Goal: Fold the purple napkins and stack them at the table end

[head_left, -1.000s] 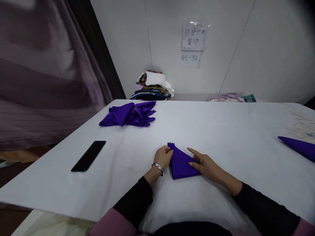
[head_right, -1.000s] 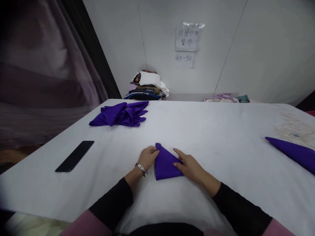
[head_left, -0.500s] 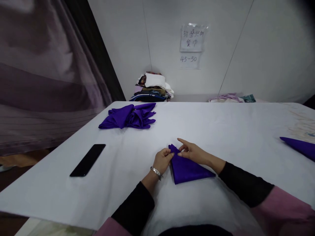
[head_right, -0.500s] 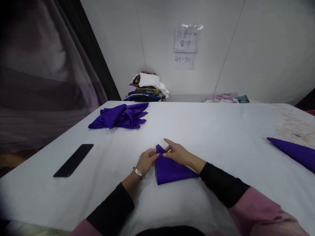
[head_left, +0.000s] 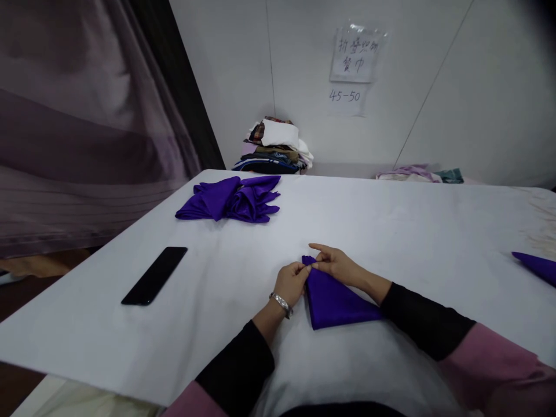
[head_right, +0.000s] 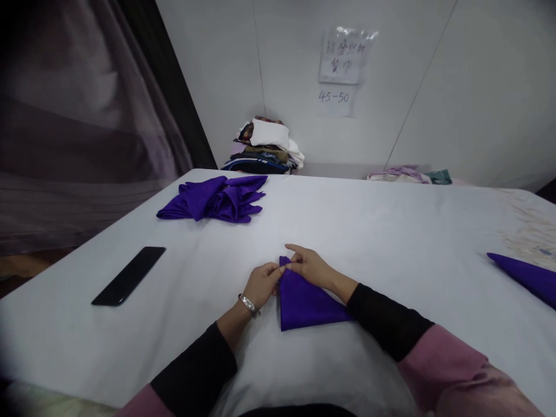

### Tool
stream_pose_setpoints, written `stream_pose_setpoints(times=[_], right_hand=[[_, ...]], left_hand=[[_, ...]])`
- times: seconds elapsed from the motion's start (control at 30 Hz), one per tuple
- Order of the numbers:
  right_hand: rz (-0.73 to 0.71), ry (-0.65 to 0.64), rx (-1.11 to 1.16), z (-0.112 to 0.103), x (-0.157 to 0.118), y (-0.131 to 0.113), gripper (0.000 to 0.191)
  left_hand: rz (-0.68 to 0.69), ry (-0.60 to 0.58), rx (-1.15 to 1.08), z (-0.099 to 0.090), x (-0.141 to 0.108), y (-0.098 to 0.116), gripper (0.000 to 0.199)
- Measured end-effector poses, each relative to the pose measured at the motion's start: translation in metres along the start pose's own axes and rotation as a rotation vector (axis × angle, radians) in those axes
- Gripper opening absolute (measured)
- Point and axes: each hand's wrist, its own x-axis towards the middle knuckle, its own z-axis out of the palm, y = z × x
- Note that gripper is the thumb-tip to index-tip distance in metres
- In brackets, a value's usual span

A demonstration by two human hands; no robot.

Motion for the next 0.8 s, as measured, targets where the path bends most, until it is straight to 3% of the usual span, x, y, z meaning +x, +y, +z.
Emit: stream_pose_setpoints(times=[0.57,0.8], right_hand=[[-0.037,-0.045,-0.033,0.000,0.019,0.003,0.059],[-0.051,-0.026,-0.113,0.005,0.016,0.010,0.056]], left_hand=[[-0.032,0.027,0.046,-0.003,0.003,-0.001,0.026],[0.106,0.127,0.375,-0.006,0.006,0.000,0.018]])
